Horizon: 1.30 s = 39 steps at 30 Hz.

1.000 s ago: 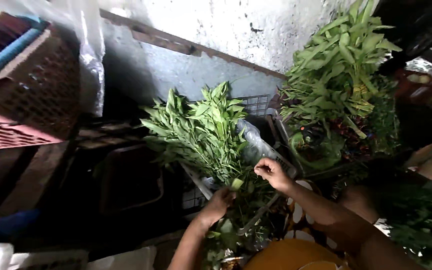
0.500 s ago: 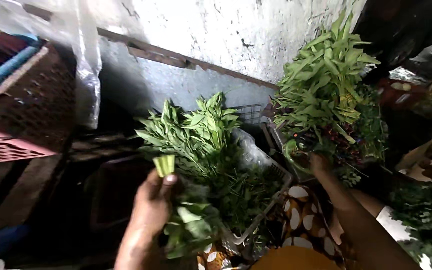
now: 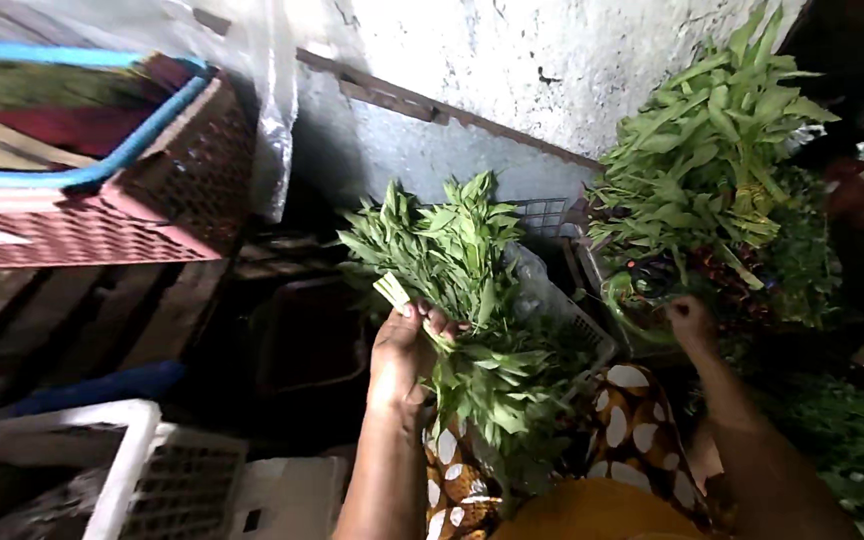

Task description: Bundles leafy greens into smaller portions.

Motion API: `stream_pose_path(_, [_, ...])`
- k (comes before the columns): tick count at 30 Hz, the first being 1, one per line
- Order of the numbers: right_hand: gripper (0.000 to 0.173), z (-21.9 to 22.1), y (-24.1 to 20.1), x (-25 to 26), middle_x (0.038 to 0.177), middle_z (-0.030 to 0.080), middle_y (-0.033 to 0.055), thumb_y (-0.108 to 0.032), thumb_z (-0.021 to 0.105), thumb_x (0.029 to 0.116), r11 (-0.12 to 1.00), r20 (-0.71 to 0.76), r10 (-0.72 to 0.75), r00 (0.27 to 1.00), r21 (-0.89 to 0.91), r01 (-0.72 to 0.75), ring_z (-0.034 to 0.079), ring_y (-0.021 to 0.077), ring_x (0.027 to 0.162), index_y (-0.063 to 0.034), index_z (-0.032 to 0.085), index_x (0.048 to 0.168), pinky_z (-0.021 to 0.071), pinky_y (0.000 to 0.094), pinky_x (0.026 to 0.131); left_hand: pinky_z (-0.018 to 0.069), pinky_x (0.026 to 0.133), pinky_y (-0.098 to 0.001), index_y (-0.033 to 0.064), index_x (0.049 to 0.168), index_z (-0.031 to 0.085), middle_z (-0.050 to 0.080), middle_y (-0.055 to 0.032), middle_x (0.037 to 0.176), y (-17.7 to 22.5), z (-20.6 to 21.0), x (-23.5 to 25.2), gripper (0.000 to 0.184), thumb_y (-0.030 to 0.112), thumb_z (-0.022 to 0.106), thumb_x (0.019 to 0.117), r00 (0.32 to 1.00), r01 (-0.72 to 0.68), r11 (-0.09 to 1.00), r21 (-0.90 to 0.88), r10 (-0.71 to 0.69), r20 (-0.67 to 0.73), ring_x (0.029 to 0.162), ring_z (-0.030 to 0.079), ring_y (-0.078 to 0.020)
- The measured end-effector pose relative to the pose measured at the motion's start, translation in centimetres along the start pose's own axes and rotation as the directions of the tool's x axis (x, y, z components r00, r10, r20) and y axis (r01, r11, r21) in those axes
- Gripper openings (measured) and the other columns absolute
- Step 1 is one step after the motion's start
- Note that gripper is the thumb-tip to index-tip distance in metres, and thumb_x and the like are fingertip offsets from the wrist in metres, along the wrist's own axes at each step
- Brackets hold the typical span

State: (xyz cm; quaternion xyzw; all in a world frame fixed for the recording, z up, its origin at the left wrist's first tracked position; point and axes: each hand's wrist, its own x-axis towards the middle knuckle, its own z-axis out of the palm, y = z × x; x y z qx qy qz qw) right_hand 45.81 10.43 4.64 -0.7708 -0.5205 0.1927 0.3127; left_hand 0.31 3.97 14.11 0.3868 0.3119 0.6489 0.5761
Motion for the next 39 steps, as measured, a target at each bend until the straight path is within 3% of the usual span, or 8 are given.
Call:
stream_pose_path(6, [0.033, -0.1, -3.2, 0.1, 0.106, 0.071, 0.0132, -0.013, 0.06, 0.1022, 0.653, 0.125, 0.145, 0.981, 0.733, -0.19, 0.071, 0.0168, 0.084, 0.0037, 0.052, 0.13, 0.0602, 0.0317, 0.075, 0.0567, 0.072, -0.0365, 0.0038, 0.128, 0.055, 0.062, -0.0077, 0.087, -1.0, 2.3, 0.4, 0.027, 0.021, 0.043, 0.1107, 0.994, 0.103, 0.636, 0.764, -0.051, -0.092, 0.075, 0.062, -0.0164])
stream_pose_path(10, [0.031, 0.3, -8.9, -2.5, 0.132, 0.065, 0.017, -0.003, 0.048, 0.1027, 0.615, 0.259, -0.19, 0.947, 0.783, -0.091, 0.069, 0.0259, 0.109, 0.0047, 0.057, 0.131, 0.0592, 0.0427, 0.094, 0.0546, 0.09, -0.0589, 0.0023, 0.138, 0.05, 0.068, -0.0223, 0.109, -3.6, 5.3, 0.4, 0.045, 0.036, 0.048, 0.1091, 0.961, 0.105, 0.083, 0.991, -0.265, -0.079, 0.101, 0.069, -0.0393])
stream_pose_path(16, [0.031, 2.8, -16.3, -6.3, 0.132, 0.069, 0.0093, -0.011, 0.078, 0.0876, 0.765, 0.366, -0.59, 0.719, 0.537, 0.355, 0.072, 0.0164, 0.097, -0.0027, 0.068, 0.115, 0.061, 0.0367, 0.083, 0.054, 0.092, -0.062, 0.0016, 0.14, 0.049, 0.068, -0.0267, 0.114, -7.6, 6.8, -0.6, 0.047, 0.035, 0.052, 0.1075, 0.898, 0.044, -0.069, 0.997, -0.434, -0.07, 0.107, 0.068, -0.0451])
stream_pose_path(19, [0.059, 3.6, -18.5, -7.5, 0.131, 0.069, 0.0057, -0.042, 0.085, 0.0814, 0.735, 0.571, -0.614, 0.545, 0.161, 0.659, 0.066, 0.0253, 0.119, -0.022, 0.065, 0.133, 0.0493, 0.057, 0.104, 0.0526, 0.094, -0.0641, 0.0, 0.141, 0.051, 0.068, -0.0277, 0.116, -7.3, 6.9, -1.0, 0.044, 0.018, 0.059, 0.1018, 0.896, -0.024, -0.013, 1.0, -0.444, 0.015, 0.108, 0.068, -0.0457])
stream_pose_path(23, [0.059, 6.2, -18.2, -9.1, 0.108, 0.069, 0.0198, -0.019, 0.083, 0.0873, 0.832, 0.663, -0.55, 0.508, 0.49, 0.262, 0.071, 0.0264, 0.082, 0.0, 0.053, 0.134, 0.0612, 0.0446, 0.074, 0.0543, 0.091, -0.0612, -0.0039, 0.133, 0.056, 0.069, -0.0236, 0.105, -6.2, 4.7, -0.8, 0.034, 0.009, 0.057, 0.1014, 0.971, -0.066, 0.265, 0.962, -0.203, 0.123, 0.099, 0.069, -0.0384])
stream_pose_path(27, [0.024, 6.9, -18.1, -13.9, 0.094, 0.07, 0.0185, -0.008, 0.075, 0.0916, 0.646, 0.516, -0.739, 0.434, 0.726, 0.237, 0.068, 0.0234, 0.086, 0.0095, 0.067, 0.105, 0.0574, 0.0416, 0.083, 0.057, 0.075, -0.0517, -0.0075, 0.125, 0.057, 0.065, -0.0175, 0.088, -5.6, 2.5, 0.7, 0.036, 0.024, 0.048, 0.108, 0.995, 0.103, 0.472, 0.875, -0.031, -0.1, 0.077, 0.066, -0.0269])
stream_pose_path(34, [0.05, 6.7, -18.7, -10.9, 0.149, 0.055, 0.0112, -0.032, 0.046, 0.1064, 0.428, 0.414, -0.654, 0.633, 0.893, -0.142, 0.054, 0.0224, 0.134, -0.0022, 0.051, 0.147, 0.0483, 0.0476, 0.109, 0.0592, 0.067, -0.0272, 0.0014, 0.116, 0.065, 0.07, 0.0007, 0.085, -3.9, 2.5, -1.0, 0.022, 0.005, 0.051, 0.0988, 0.985, 0.059, 0.856, 0.514, -0.134, 0.112, 0.07, 0.066, -0.0101])
stream_pose_path(39, [0.013, 7.1, -20.6, -13.9, 0.107, 0.078, 0.0018, -0.017, 0.079, 0.0877, 0.39, 0.095, -0.903, 0.418, 0.585, 0.711, 0.063, 0.0187, 0.124, -0.0097, 0.081, 0.098, 0.0347, 0.0528, 0.119, 0.0522, 0.092, -0.0247, -0.0144, 0.128, 0.057, 0.07, -0.0143, 0.111, -4.2, 2.9, -2.2, 0.04, 0.009, 0.057, 0.0949, 0.908, 0.051, 0.635, 0.77, -0.352, 0.229, 0.097, 0.066, -0.0074])
